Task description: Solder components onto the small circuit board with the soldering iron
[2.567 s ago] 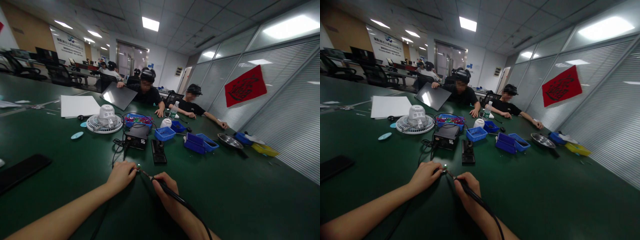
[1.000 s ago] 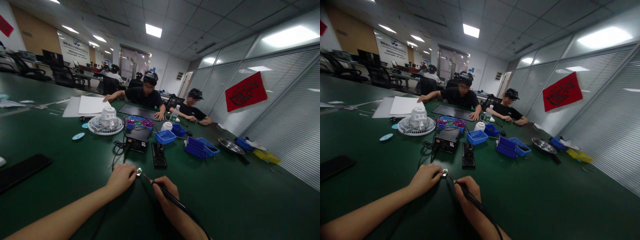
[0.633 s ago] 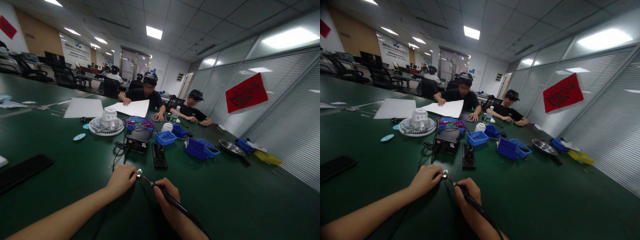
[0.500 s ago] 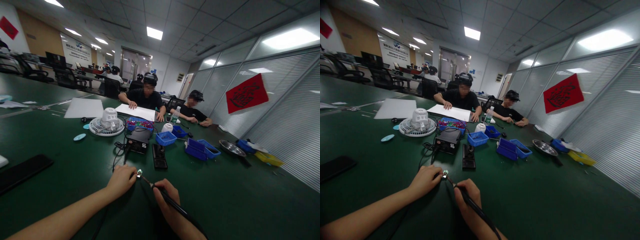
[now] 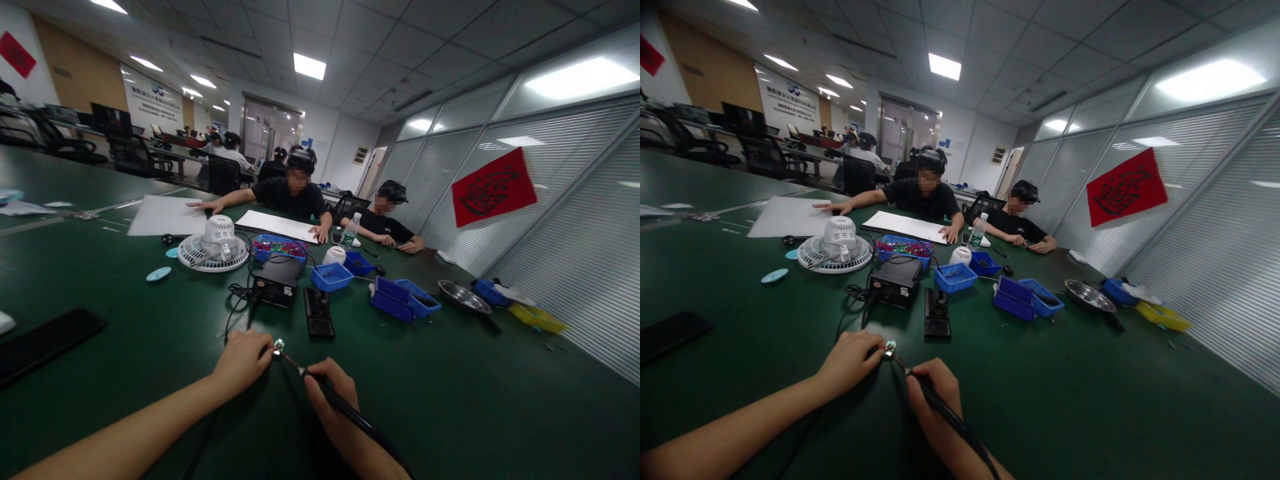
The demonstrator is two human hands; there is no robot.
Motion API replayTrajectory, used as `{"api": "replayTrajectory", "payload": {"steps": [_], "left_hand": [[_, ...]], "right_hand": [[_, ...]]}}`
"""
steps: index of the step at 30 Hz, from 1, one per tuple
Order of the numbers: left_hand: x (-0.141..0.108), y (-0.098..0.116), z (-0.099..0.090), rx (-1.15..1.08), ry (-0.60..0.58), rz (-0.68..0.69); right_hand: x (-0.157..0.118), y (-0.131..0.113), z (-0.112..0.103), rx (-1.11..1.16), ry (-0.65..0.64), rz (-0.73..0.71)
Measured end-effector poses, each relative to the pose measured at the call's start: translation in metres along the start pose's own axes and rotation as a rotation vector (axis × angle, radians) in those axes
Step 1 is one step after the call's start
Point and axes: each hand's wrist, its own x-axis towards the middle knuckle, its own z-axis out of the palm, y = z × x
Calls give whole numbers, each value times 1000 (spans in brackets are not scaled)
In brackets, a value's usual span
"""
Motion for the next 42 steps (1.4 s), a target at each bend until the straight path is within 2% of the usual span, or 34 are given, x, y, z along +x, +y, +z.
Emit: {"api": "replayTrajectory", "payload": {"steps": [10, 26, 42], "left_hand": [[0, 2, -1, 7, -20, -22], [0, 1, -1, 14, -26, -13], [0, 1, -1, -9, -11, 1]], "right_hand": [[0, 2, 0, 12, 24, -43], [-1, 11, 4, 24, -13, -2], [0, 5, 1, 32, -19, 20]]}}
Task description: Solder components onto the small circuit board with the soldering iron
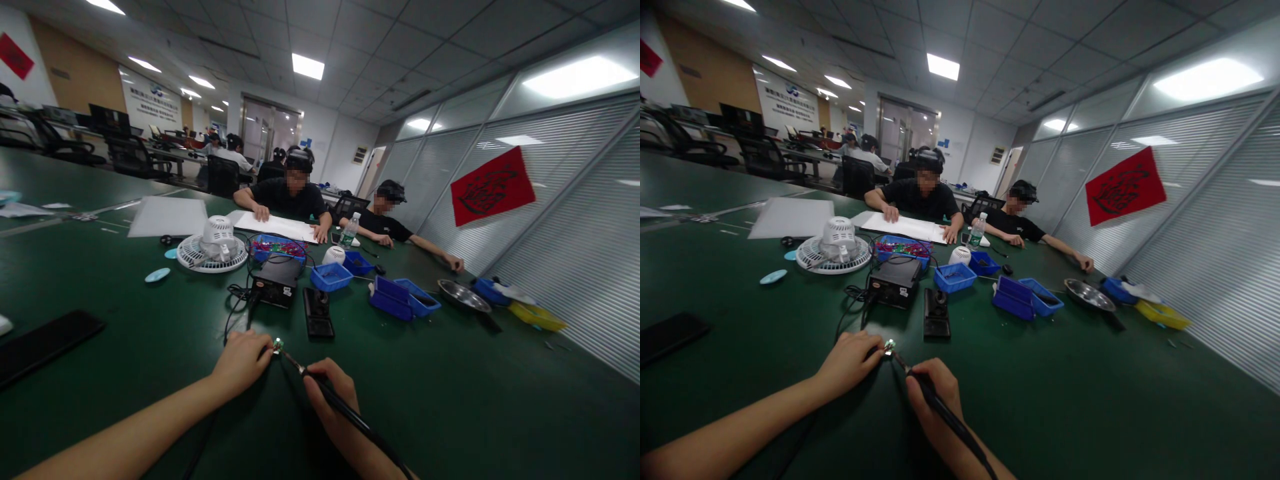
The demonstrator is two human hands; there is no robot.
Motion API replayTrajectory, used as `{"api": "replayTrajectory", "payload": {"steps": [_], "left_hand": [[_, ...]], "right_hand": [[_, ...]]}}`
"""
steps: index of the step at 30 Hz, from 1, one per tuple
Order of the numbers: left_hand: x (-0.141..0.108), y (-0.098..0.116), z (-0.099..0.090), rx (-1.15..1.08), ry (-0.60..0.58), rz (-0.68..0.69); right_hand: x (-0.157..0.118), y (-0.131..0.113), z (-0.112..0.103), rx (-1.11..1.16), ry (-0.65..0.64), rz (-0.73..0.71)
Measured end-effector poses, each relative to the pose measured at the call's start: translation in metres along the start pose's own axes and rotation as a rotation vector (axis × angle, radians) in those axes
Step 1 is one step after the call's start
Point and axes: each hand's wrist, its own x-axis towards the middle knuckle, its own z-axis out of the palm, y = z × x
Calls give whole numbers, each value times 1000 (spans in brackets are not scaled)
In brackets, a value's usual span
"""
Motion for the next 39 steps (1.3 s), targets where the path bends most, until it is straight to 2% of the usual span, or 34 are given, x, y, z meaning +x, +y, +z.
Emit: {"api": "replayTrajectory", "payload": {"steps": [12, 31, 39], "left_hand": [[1, -2, 1, -7, -15, 13], [0, 2, -1, -14, -5, -13], [0, -1, 2, -4, 6, 2]], "right_hand": [[0, 13, 3, 0, 9, -22], [2, -1, -1, -33, 14, -65], [2, 0, -1, -23, 23, -65]]}}
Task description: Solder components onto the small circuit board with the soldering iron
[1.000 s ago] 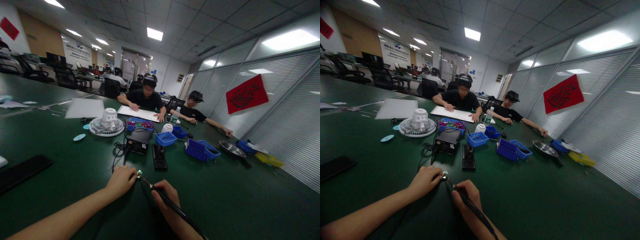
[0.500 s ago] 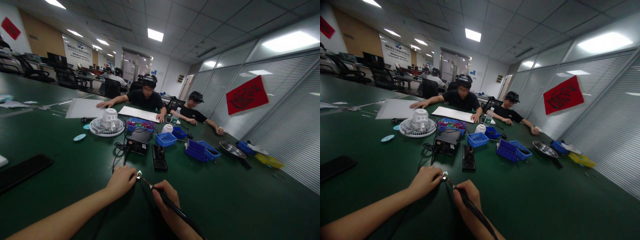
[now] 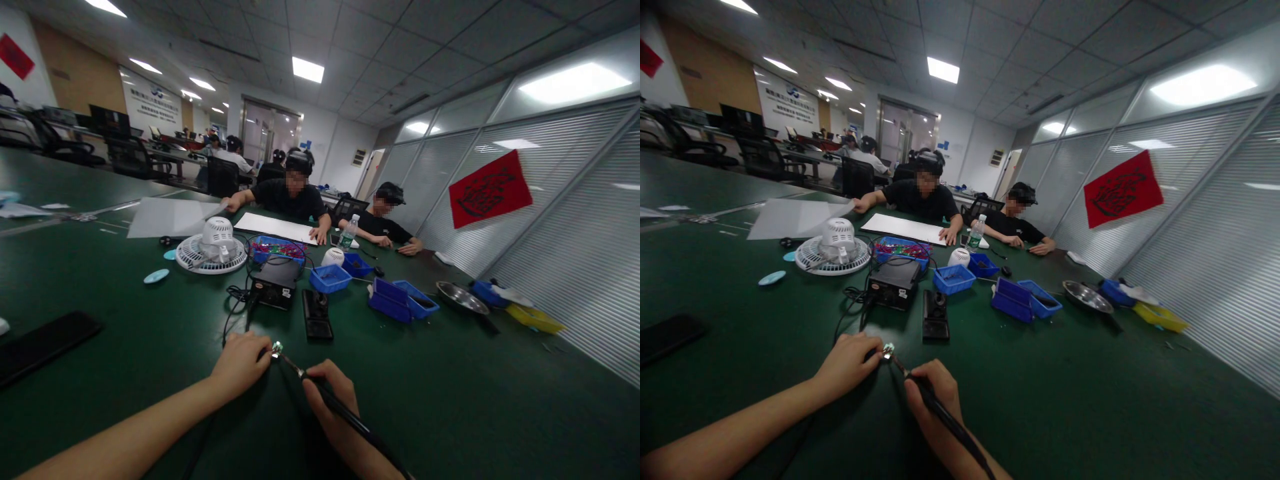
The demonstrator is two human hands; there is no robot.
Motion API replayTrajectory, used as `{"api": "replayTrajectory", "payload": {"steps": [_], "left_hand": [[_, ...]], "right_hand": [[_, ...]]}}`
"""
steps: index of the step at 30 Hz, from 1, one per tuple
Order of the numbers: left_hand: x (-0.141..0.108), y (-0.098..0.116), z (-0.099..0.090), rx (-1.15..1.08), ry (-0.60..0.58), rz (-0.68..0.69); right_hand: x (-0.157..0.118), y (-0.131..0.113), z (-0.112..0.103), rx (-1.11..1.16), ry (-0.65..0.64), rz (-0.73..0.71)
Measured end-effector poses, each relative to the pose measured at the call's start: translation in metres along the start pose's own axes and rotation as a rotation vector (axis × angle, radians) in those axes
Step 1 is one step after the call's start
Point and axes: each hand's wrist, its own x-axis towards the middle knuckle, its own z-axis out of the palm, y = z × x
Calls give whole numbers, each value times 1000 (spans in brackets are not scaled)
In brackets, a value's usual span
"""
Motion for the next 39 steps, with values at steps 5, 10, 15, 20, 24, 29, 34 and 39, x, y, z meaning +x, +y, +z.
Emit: {"api": "replayTrajectory", "payload": {"steps": [5, 10, 15, 20, 24, 29, 34, 39], "left_hand": [[2, -1, 1, 6, 3, 0], [1, 1, -1, 3, -1, 0], [-1, 2, -2, 12, -8, -4], [0, 3, -4, 5, -7, 0], [-1, 5, -6, 5, -10, -8], [-1, 5, -5, 6, -13, -10], [-1, 3, -3, 5, -5, -23], [0, 2, -1, -18, 10, -24]], "right_hand": [[0, -2, -2, 32, 45, 0], [0, -1, -1, 32, 29, 15], [0, -1, 0, 16, -13, 37], [0, -2, 0, 8, -17, 45], [0, -1, 0, 19, -9, 41], [-1, -1, 0, 31, -28, 51], [-1, 1, 1, 16, -26, 38], [0, 0, 0, 23, -8, 18]]}}
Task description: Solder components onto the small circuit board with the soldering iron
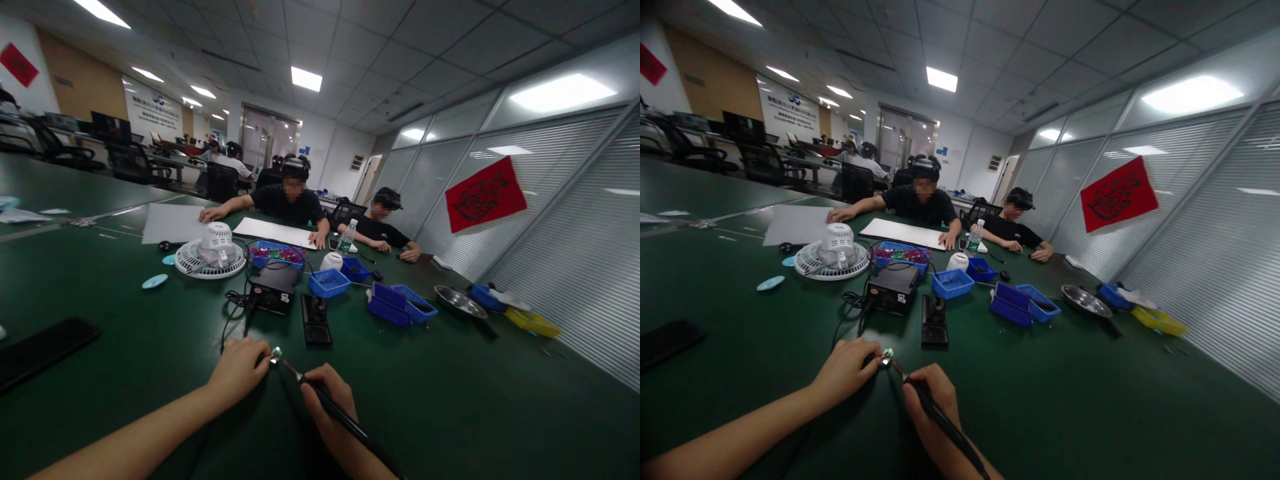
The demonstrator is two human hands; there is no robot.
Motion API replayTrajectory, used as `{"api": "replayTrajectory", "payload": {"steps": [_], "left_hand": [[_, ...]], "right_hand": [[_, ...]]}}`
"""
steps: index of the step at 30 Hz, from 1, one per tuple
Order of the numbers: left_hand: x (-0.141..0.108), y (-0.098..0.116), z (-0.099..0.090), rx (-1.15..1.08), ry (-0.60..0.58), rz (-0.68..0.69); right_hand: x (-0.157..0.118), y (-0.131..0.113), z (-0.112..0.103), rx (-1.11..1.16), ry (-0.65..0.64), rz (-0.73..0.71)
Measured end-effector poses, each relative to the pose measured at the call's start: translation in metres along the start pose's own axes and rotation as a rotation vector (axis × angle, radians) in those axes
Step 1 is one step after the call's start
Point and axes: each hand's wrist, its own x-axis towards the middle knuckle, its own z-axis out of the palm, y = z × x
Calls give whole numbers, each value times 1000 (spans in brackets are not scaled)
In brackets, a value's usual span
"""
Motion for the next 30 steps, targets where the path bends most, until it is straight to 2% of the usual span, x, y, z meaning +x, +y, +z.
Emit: {"api": "replayTrajectory", "payload": {"steps": [19, 30], "left_hand": [[0, -1, 0, 7, -21, -16], [-1, 0, 0, 3, -12, -7]], "right_hand": [[-2, -2, 0, -3, 3, 43], [-1, -8, -4, -5, 32, 19]]}}
